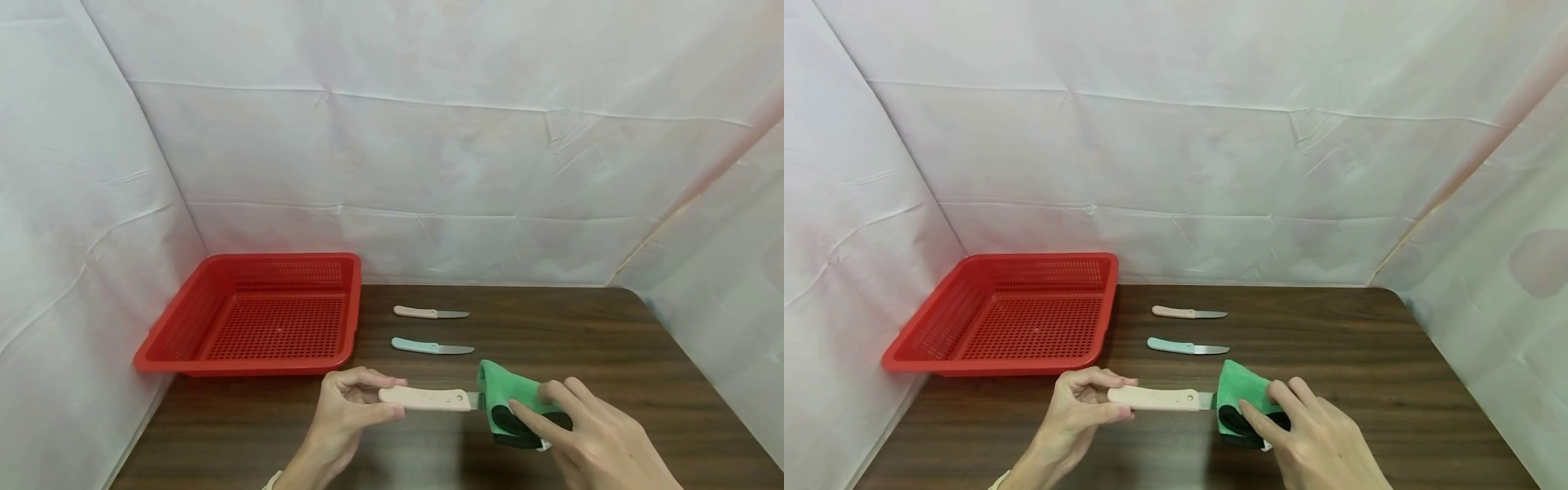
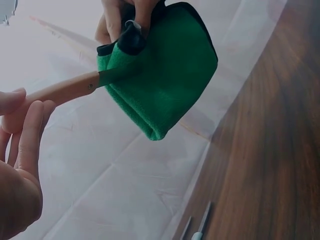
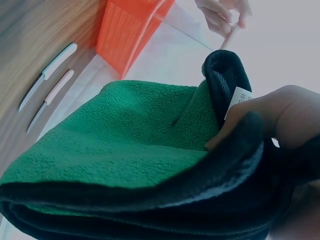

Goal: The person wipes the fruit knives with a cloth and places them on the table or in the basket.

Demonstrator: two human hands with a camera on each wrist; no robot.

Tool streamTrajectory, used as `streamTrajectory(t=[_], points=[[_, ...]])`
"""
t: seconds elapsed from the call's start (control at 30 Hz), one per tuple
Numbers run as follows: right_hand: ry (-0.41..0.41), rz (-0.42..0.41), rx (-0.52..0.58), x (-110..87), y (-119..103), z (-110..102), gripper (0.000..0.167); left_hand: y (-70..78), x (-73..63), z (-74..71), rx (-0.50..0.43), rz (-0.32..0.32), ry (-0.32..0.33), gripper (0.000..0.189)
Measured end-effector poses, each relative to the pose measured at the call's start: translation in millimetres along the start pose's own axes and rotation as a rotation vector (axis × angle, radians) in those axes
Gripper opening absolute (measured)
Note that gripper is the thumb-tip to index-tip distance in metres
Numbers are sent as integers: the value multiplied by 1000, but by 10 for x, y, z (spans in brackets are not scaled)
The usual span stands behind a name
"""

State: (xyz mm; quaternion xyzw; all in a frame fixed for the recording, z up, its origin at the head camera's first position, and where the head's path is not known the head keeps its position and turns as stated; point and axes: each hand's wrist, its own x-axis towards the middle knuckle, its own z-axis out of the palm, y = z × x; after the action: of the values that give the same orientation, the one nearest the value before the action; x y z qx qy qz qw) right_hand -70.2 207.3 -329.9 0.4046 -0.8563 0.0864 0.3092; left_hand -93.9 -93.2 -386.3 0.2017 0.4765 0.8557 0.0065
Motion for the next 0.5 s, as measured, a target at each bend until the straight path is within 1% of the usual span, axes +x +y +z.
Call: streamTrajectory(t=[0.07,0.27,0.4,0.5], points=[[-2,9,-5,-22,15,-4,59,1,-5,-16,-8,1,0,37],[44,17,-3,-67,68,-16,57,9,-29,-91,-39,28,-31,37],[43,32,-17,-79,92,-29,55,23,-52,-140,-58,37,-49,38],[45,47,-24,-86,101,-41,53,37,-61,-162,-49,31,-56,37]])
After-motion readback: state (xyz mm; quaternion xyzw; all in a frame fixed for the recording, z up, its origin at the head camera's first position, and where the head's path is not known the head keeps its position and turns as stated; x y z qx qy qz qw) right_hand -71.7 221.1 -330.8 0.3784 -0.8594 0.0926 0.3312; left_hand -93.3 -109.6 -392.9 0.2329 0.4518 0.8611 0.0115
